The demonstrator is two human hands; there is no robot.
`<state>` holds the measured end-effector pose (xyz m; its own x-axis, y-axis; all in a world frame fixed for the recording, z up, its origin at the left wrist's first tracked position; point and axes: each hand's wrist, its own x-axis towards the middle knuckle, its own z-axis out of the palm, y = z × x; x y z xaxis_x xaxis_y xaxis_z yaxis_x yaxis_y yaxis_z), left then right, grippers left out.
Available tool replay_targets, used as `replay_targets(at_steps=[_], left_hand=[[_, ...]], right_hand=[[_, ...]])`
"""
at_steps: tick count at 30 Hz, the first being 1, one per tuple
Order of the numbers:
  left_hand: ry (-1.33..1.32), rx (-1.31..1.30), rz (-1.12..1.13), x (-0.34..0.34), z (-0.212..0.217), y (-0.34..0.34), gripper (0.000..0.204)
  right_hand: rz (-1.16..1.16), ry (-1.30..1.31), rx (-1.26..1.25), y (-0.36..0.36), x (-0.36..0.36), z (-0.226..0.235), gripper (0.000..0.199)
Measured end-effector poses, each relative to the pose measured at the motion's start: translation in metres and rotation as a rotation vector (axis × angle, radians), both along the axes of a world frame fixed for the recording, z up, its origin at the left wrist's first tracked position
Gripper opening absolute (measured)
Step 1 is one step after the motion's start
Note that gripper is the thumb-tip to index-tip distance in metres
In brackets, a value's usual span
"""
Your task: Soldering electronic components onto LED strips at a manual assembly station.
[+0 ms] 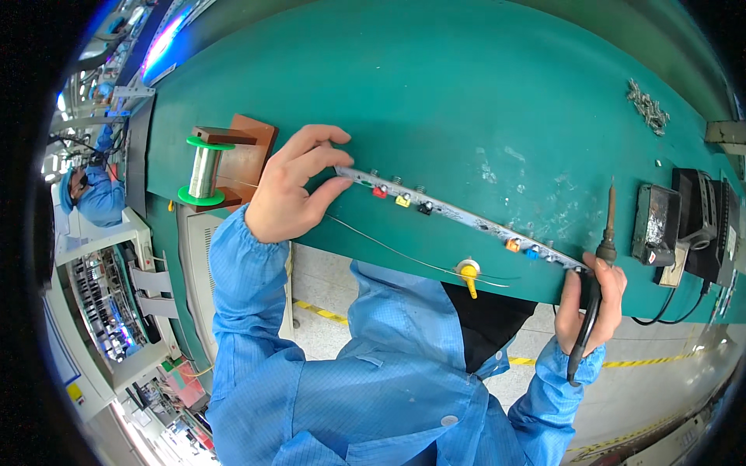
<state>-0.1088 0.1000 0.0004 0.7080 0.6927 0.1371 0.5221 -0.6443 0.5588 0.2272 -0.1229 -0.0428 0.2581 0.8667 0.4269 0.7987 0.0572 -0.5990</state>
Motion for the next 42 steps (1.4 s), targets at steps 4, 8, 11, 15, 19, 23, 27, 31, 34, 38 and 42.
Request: replay_targets(at_steps=[4, 8, 11, 15, 19, 23, 27, 31, 34, 38, 42], left_hand=[[-0.087, -0.168, 0.071, 0.000, -0.004, -0.009, 0.023], [-0.440, -0.461, 0.146, 0.003, -0.009, -0.020, 0.025], [-0.659, -0.688, 0.174, 0.005, -0.009, -0.022, 0.025], [-0.651, -0.699, 0.161, 0.001, -0.007, -0.018, 0.024], [-0.603, -0.663, 0.193, -0.013, -0.007, -0.017, 0.022], [-0.621, -0.648, 0.139, -0.021, -0.013, -0.008, 0.019], [-0.591, -0.635, 0.123, -0.022, -0.014, -0.003, 0.016], [-0.574, -0.612, 0.105, -0.018, -0.017, -0.001, 0.012], [-0.558, -0.613, 0.115, -0.017, -0.015, 0.001, 0.011], [-0.543, -0.625, 0.132, -0.016, -0.014, 0.001, 0.011], [-0.554, -0.637, 0.149, -0.016, -0.017, 0.003, 0.011]], right_hand=[[-0.052, -0.003, 0.147, 0.002, -0.003, -0.009, 0.045], [-0.160, -0.014, 0.317, -0.001, 0.003, -0.020, 0.047], [-0.193, 0.043, 0.364, -0.007, 0.006, -0.021, 0.051], [-0.188, 0.251, 0.293, -0.014, -0.001, -0.012, 0.054], [-0.053, 0.462, 0.348, 0.003, -0.007, -0.013, 0.061], [-0.003, 0.609, 0.338, 0.008, -0.010, -0.004, 0.061], [0.000, 0.682, 0.304, 0.004, -0.007, -0.002, 0.059], [0.020, 0.652, 0.328, 0.004, -0.004, -0.005, 0.055], [0.052, 0.617, 0.339, 0.004, -0.003, -0.007, 0.053], [0.059, 0.623, 0.332, 0.003, -0.003, -0.006, 0.052], [0.068, 0.653, 0.329, 0.003, -0.004, -0.005, 0.052]])
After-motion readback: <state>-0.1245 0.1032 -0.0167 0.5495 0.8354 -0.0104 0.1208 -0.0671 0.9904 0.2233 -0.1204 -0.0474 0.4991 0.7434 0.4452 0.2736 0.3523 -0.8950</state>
